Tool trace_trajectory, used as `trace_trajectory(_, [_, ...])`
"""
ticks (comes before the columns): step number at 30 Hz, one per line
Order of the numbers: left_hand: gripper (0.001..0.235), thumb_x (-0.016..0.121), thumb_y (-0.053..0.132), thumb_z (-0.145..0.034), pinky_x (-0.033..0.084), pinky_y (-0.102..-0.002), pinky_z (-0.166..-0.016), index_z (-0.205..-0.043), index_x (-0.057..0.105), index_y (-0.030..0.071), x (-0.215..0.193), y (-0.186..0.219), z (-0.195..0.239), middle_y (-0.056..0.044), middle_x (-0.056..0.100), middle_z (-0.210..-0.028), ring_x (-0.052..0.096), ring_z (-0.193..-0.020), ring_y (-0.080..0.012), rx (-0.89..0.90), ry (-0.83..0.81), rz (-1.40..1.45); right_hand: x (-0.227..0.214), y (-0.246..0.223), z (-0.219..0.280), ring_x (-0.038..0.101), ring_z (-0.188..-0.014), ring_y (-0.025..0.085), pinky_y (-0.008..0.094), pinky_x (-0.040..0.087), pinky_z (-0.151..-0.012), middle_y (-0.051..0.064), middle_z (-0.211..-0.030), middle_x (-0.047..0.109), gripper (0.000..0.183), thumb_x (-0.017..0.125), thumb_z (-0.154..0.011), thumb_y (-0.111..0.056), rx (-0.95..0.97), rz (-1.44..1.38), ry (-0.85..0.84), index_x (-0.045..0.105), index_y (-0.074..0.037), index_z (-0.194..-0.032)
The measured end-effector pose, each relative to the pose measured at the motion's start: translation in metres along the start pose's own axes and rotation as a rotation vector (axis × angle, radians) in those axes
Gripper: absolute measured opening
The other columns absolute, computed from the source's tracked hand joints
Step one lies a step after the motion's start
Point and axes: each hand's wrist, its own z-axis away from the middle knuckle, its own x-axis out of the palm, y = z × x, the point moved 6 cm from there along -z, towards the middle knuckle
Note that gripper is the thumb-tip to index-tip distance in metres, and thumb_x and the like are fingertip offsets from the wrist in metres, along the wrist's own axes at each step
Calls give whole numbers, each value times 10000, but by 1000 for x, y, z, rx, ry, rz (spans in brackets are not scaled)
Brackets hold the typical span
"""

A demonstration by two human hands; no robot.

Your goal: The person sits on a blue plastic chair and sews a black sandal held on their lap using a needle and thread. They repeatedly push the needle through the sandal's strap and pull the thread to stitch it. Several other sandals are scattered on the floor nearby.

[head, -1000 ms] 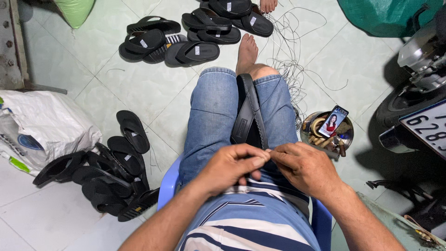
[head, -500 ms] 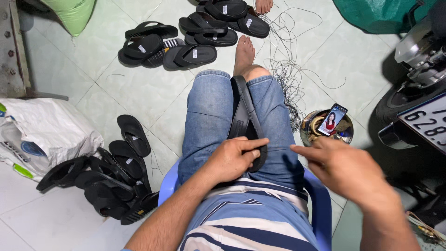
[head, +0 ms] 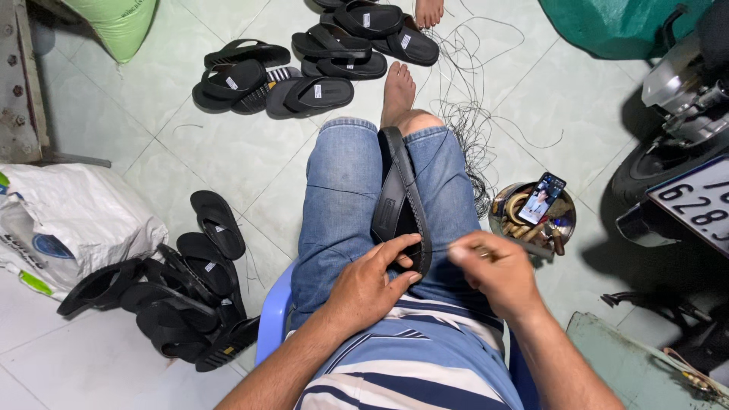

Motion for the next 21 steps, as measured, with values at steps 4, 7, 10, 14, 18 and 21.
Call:
trace_trajectory(4, [481,673,144,-771,492,-337,-460,-1231,547,204,-2,2,1,-53,678,-882,620,-526,-226,25,26,43,-18,9,-1,420,-302,104,192,382,-325,58,-371,391,184,579,-872,-168,-107,-240,141,615,9,-907])
trace_trajectory(7, [491,684,176,-759,495,-343,-466,-1227,550,241,-1,1,2,-30,680,-876,627,-535,-230,14,30,27,-9,5,6,480,-356,117,210,384,-336,92,-453,510,201,646,-755,-82,-45,-21,27,670,7,-934])
trace_trajectory(10, [480,686,194,-762,504,-327,-479,-1219,559,266,-2,0,0,-2,683,-873,631,-540,-208,18,35,13,6,-8,7,520,-380,102,193,405,-354,86,-553,571,162,731,-697,-72,-123,14,-69,696,0,-837])
trace_trajectory(14, [494,691,227,-759,497,-367,-485,-1228,551,292,1,0,-2,1,680,-878,635,-562,-250,50,33,-42,13,-15,8,520,-369,101,196,411,-348,91,-590,582,97,728,-711,-88,-226,43,-134,700,-2,-745])
trace_trajectory(18, [489,697,213,-751,493,-332,-464,-1220,569,260,0,2,-1,-18,688,-853,621,-517,-216,1,29,3,12,-2,11,485,-355,94,199,407,-336,110,-610,534,81,690,-743,-36,-278,-145,-135,673,40,-761])
trace_trajectory(21, [488,697,208,-753,490,-328,-453,-1223,571,252,0,0,0,-22,693,-858,620,-510,-211,-5,30,3,19,2,18,473,-358,96,223,432,-333,116,-632,509,94,657,-783,-44,-278,-249,-183,647,49,-774])
